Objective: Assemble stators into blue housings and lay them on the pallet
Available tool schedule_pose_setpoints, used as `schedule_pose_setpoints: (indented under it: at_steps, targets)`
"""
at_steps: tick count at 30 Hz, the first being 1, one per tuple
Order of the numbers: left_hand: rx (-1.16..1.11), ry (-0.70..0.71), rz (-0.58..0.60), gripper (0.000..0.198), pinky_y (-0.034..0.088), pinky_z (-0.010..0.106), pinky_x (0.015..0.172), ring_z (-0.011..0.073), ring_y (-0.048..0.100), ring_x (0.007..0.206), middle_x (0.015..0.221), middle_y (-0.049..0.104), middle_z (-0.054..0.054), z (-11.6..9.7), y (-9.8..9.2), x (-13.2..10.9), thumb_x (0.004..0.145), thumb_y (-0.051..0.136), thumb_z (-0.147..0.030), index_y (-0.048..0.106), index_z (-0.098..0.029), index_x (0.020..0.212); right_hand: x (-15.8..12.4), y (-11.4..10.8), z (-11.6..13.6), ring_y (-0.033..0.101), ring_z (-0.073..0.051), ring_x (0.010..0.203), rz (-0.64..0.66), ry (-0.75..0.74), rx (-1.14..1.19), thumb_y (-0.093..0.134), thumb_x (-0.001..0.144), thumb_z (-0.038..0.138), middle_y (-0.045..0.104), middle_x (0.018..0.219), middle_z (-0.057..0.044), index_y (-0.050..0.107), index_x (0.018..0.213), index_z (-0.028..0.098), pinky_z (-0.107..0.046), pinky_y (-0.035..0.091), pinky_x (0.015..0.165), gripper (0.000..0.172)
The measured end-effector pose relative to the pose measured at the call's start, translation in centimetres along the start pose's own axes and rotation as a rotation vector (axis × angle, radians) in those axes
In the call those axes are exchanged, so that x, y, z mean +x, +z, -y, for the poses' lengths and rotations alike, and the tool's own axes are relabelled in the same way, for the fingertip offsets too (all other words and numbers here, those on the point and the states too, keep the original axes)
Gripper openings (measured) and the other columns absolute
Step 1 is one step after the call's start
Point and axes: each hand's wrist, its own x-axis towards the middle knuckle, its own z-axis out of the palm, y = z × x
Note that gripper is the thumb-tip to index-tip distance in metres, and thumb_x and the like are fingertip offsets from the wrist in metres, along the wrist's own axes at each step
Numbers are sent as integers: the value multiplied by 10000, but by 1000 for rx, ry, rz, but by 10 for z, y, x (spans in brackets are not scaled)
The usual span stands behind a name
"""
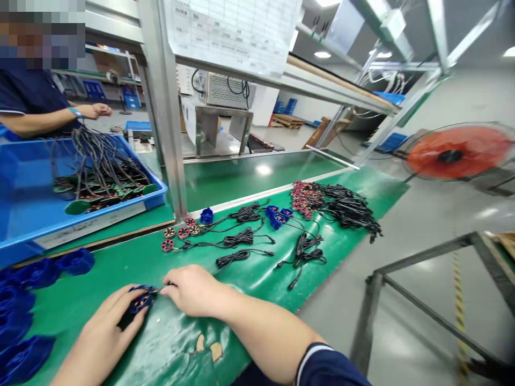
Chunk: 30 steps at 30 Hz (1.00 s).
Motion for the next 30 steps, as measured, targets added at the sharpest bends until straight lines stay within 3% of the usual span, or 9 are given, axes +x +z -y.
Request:
schedule_pose_setpoints:
  at_steps: [5, 9, 12, 16, 18, 20, 24, 27, 30]
  targets:
    - [3, -16, 12, 318, 573, 452, 999, 281, 694, 1088, 1210, 697, 59, 15, 9, -1, 902, 608, -462, 652, -286, 1162, 6, -1, -10, 689, -206, 939, 121, 37, 174, 560, 979, 385, 769, 998, -52, 731, 1004, 198, -273, 470, 792, 254]
    - [-36, -45, 108, 216, 589, 381, 944, 235, 696, 1060, 1117, 716, 60, -11, -4, 7, 898, 636, -325, 664, -252, 1099, 1, -2, -8, 645, -157, 731, 162, 46, 326, 470, 979, 237, 713, 747, -27, 673, 761, 172, -256, 437, 699, 304]
    - [-131, -142, 170, 227, 565, 371, 979, 212, 654, 1129, 1156, 681, 83, -24, -9, 12, 900, 605, -193, 623, -231, 1122, 1, 3, -12, 614, -155, 691, 134, 115, 431, 504, 931, 224, 678, 692, -13, 667, 782, 176, -268, 426, 684, 226]
    - [-162, -242, 167, 567, 497, 468, 1088, 270, 579, 1274, 1325, 601, 129, -27, -10, 6, 803, 781, -258, 499, -222, 1292, 4, 14, -18, 597, -160, 701, 58, 156, 615, 614, 850, 332, 668, 758, -14, 660, 879, 183, -275, 446, 656, 158]
    - [-177, -280, 182, 777, 522, 488, 1048, 298, 597, 1243, 1320, 601, 131, -30, -11, 2, 698, 885, -383, 455, -226, 1326, 3, 18, -18, 594, -161, 701, 23, 169, 638, 645, 822, 371, 659, 761, -11, 670, 908, 185, -288, 462, 673, 207]
    - [-212, -293, 206, 850, 559, 464, 974, 297, 626, 1179, 1301, 610, 123, -33, -13, 1, 644, 910, -458, 448, -232, 1320, 1, 20, -17, 595, -167, 704, -10, 193, 620, 662, 805, 384, 667, 770, -14, 700, 953, 188, -304, 468, 690, 249]
    - [-272, -259, 285, 658, 576, 361, 816, 208, 660, 957, 1313, 601, 114, -39, -19, 5, 773, 798, -301, 446, -231, 1325, 1, 18, -13, 610, -183, 736, -36, 202, 581, 645, 825, 402, 697, 796, -30, 731, 952, 192, -318, 463, 707, 260]
    - [-297, -247, 317, 479, 546, 303, 722, 145, 610, 776, 1144, 652, 64, -43, -22, 8, 827, 663, -171, 497, -231, 1272, 0, 11, -11, 620, -183, 751, 37, 176, 600, 549, 896, 409, 707, 793, -35, 715, 882, 187, -318, 454, 719, 278]
    - [-309, -193, 298, 338, 540, 286, 740, 139, 608, 805, 1139, 647, 61, -44, -23, 9, 869, 616, -158, 545, -232, 1191, -1, 8, -10, 610, -173, 733, 93, 187, 612, 533, 899, 373, 695, 766, -28, 685, 839, 183, -307, 448, 709, 251]
